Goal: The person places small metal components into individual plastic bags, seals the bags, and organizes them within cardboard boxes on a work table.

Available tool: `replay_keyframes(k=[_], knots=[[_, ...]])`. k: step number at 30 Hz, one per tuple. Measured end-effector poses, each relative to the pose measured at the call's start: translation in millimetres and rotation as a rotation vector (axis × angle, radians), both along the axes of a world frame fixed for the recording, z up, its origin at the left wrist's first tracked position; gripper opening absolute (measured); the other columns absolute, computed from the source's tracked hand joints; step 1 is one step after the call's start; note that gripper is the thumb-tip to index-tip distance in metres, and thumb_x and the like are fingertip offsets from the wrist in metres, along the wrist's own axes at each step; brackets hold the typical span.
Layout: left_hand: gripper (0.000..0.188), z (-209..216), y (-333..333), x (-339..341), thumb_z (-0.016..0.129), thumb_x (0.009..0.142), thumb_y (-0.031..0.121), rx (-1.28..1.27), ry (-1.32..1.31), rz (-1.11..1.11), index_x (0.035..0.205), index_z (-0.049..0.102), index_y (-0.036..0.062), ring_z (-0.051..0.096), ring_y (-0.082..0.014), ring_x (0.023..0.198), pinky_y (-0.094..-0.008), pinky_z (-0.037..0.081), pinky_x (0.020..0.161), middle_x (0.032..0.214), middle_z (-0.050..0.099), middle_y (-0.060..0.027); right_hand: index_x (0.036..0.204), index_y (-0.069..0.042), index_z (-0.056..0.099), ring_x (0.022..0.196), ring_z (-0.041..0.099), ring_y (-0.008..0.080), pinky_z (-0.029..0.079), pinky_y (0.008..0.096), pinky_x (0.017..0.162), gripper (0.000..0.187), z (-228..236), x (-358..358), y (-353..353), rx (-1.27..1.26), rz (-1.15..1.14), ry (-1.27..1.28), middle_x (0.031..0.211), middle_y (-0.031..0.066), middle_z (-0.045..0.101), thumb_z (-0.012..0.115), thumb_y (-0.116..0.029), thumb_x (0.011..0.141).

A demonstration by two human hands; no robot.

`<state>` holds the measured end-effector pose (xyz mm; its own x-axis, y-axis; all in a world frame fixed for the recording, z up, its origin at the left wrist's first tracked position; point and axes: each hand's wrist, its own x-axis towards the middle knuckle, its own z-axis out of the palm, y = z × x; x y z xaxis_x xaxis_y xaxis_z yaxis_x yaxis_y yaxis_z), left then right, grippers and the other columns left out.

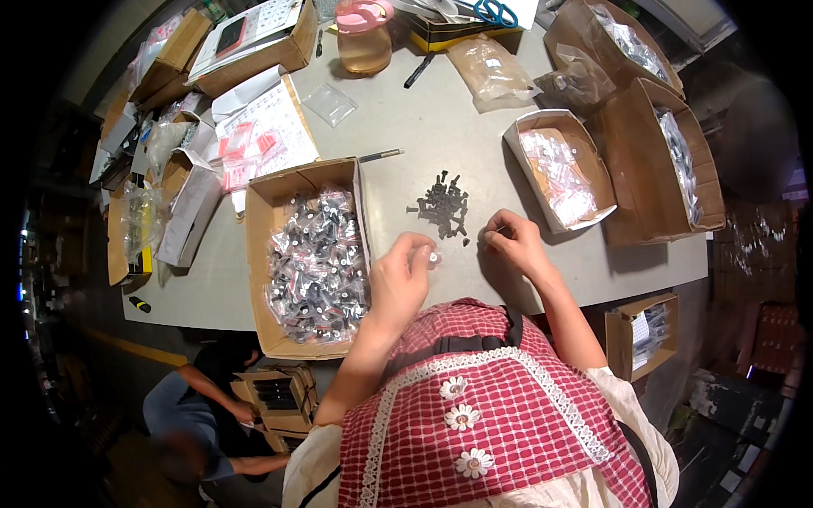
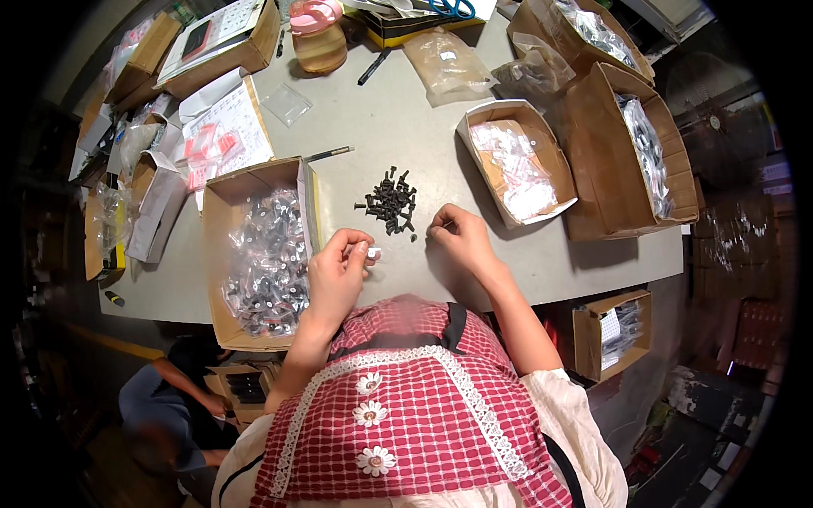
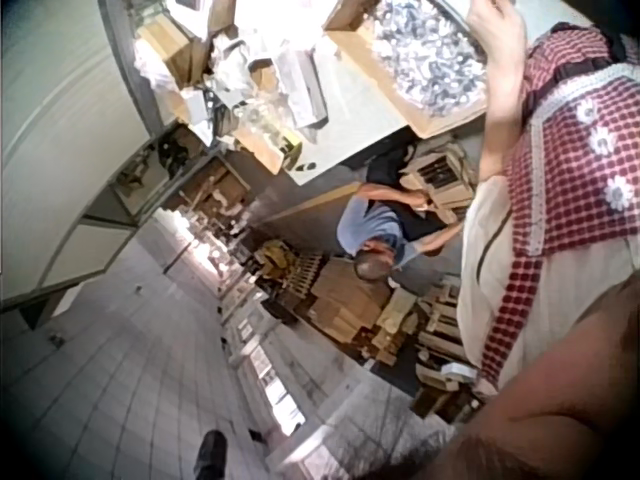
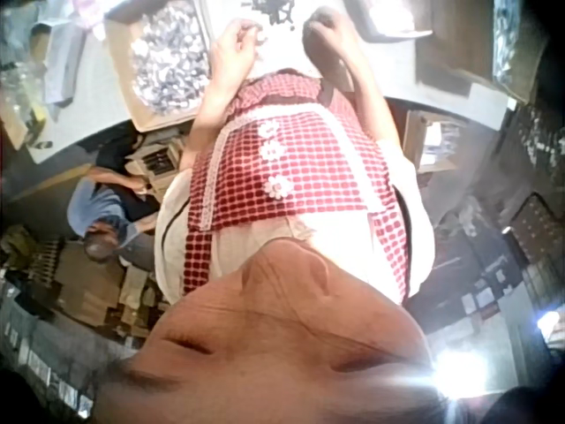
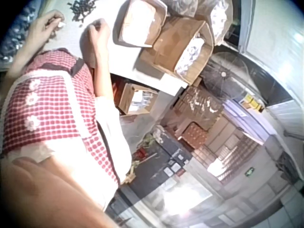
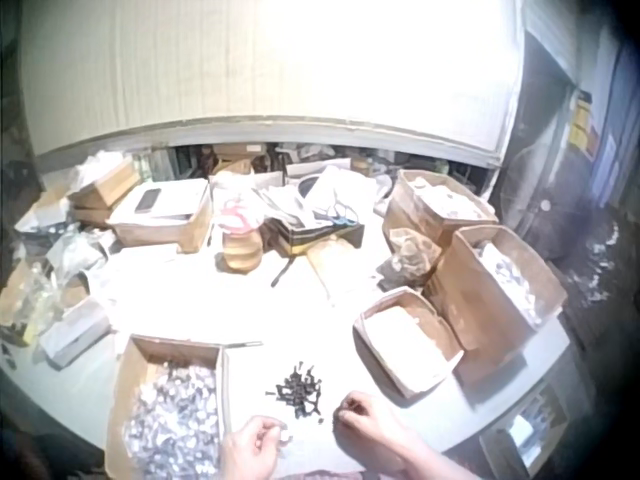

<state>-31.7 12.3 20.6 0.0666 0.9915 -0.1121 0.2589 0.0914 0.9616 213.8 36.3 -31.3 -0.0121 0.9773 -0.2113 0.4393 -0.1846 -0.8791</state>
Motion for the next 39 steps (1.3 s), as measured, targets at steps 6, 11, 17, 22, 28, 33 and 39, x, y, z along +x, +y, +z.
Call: replay_keyframes(k=[6, 11, 17, 22, 28, 33, 39], knots=[[0.015, 6, 0, 1, 0.059, 0.099, 0.006, 0.059, 0.103, -0.039, 0.108, 0.072, 0.0027, 0.073, -0.0114, 0.078, -0.0257, 0.056, 0.062, 0.087, 0.076, -0.0085, 0.091, 0.000, 0.066, 0.070, 0.069, 0.0124, 0.053, 0.0278, 0.064, 0.007, 3, -6, -2, -0.002, -0.047, 0.175, 0.079, 0.0078, 0.071, 0.066, -0.001, 0.084], [0.013, -6, 0, -3, 0.063, 0.097, 0.006, 0.317, 0.206, -0.058, 0.104, 0.073, 0.0037, 0.073, -0.0147, 0.071, -0.0274, 0.056, 0.061, 0.082, 0.075, -0.0090, 0.096, -0.002, 0.069, 0.075, 0.071, 0.0225, 0.055, 0.0325, 0.068, 0.010, 10, -19, -3, 0.154, 0.040, -0.072, 0.085, 0.0121, 0.071, 0.068, -0.004, 0.086], [0.016, 3, -2, 2, 0.070, 0.093, 0.011, 0.417, 0.338, -0.007, 0.081, 0.066, 0.0020, 0.065, -0.0198, 0.056, -0.0327, 0.049, 0.053, 0.069, 0.067, -0.0107, 0.095, -0.004, 0.070, 0.081, 0.066, 0.0381, 0.054, 0.0449, 0.070, 0.013, 15, -38, -11, 0.384, 0.174, -0.420, 0.086, 0.0153, 0.064, 0.070, -0.016, 0.088], [0.022, 9, -3, 2, 0.075, 0.091, 0.016, 0.352, 0.336, 0.012, 0.079, 0.063, 0.0017, 0.059, -0.0198, 0.053, -0.0349, 0.045, 0.051, 0.065, 0.062, -0.0114, 0.099, -0.001, 0.069, 0.074, 0.068, 0.0293, 0.055, 0.0387, 0.064, 0.014, 0, -30, -7, 0.203, 0.176, -0.094, 0.086, 0.0121, 0.066, 0.069, -0.014, 0.092], [0.006, 3, 1, 2, 0.072, 0.090, 0.008, 0.314, 0.210, 0.027, 0.093, 0.075, 0.0028, 0.067, -0.0178, 0.069, -0.0297, 0.051, 0.063, 0.079, 0.070, -0.0108, 0.104, 0.002, 0.069, 0.068, 0.066, 0.0161, 0.056, 0.0284, 0.060, 0.015, 51, -17, -18, -0.338, -0.077, 1.015, 0.091, 0.0093, 0.067, 0.066, -0.011, 0.097], [0.010, -2, 2, 1, 0.071, 0.089, 0.005, 0.379, 0.210, -0.037, 0.099, 0.076, 0.0033, 0.069, -0.0197, 0.075, -0.0287, 0.053, 0.067, 0.087, 0.072, -0.0101, 0.113, 0.001, 0.067, 0.072, 0.064, 0.0098, 0.051, 0.0224, 0.062, 0.023, 57, -10, -32, -0.461, -0.035, 1.235, 0.093, 0.0050, 0.067, 0.066, -0.018, 0.099], [0.020, 12, -2, 4, 0.079, 0.086, 0.011, 0.407, 0.306, 0.004, 0.076, 0.065, 0.0003, 0.057, -0.0190, 0.061, -0.0312, 0.046, 0.056, 0.070, 0.060, -0.0086, 0.106, -0.001, 0.063, 0.072, 0.059, 0.0054, 0.049, 0.0172, 0.060, 0.021, 61, -16, -36, -0.520, 0.035, 1.446, 0.091, 0.0032, 0.064, 0.062, -0.022, 0.103]])
